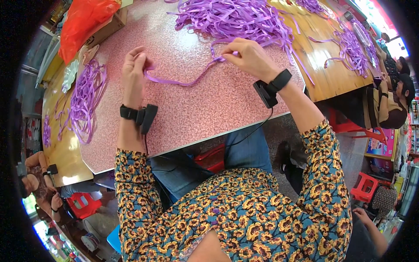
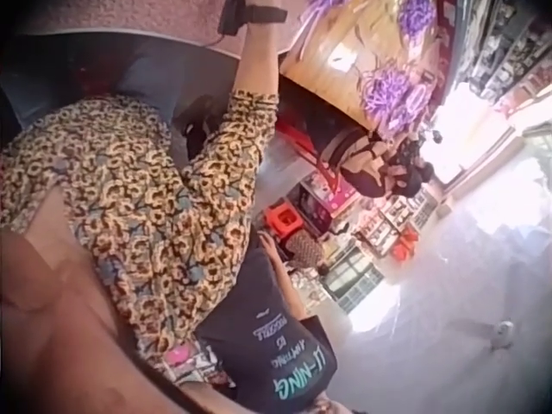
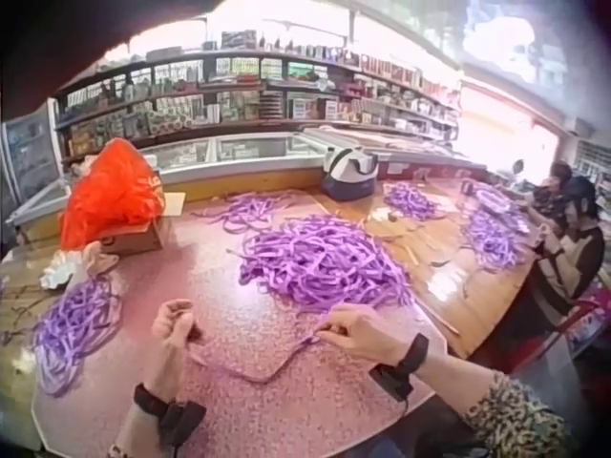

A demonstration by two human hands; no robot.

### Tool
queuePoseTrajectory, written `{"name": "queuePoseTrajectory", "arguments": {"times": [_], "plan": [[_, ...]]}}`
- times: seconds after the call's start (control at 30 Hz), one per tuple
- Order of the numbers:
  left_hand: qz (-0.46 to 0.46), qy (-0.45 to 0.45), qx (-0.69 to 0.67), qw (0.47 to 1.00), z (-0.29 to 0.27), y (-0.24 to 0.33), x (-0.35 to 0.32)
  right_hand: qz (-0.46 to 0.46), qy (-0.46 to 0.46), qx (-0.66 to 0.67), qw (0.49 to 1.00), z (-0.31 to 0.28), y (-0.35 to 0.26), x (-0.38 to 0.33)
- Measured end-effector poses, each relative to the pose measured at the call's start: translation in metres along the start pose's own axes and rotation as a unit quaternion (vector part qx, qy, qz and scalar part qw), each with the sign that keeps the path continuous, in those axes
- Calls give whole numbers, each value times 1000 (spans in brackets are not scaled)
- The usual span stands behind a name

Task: The person picks up a purple ribbon from a pile on the table and ties it into a small bow by hand, repeating the process with additional ribbons.

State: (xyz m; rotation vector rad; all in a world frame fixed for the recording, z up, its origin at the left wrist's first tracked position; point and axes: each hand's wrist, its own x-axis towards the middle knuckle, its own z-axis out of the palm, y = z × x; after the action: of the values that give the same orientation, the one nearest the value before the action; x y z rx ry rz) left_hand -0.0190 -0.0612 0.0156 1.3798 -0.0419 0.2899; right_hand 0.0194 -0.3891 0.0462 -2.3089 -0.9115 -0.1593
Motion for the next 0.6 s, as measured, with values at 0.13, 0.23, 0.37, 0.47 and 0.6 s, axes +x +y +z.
{"name": "queuePoseTrajectory", "arguments": {"times": [0.13,0.23,0.37,0.47,0.6], "plan": [[104,3,211,972,8,-6,-2,-47,-25,-97,994,13,-12,11],[219,15,333,917,12,-2,-2,-46,-29,-156,986,17,-10,12],[317,-21,424,848,28,16,-12,-85,6,-208,974,20,-13,7],[232,-137,342,900,45,21,-26,-120,36,-202,971,20,-18,9],[239,-242,359,869,65,20,-33,-123,77,-190,971,22,-26,9]]}}
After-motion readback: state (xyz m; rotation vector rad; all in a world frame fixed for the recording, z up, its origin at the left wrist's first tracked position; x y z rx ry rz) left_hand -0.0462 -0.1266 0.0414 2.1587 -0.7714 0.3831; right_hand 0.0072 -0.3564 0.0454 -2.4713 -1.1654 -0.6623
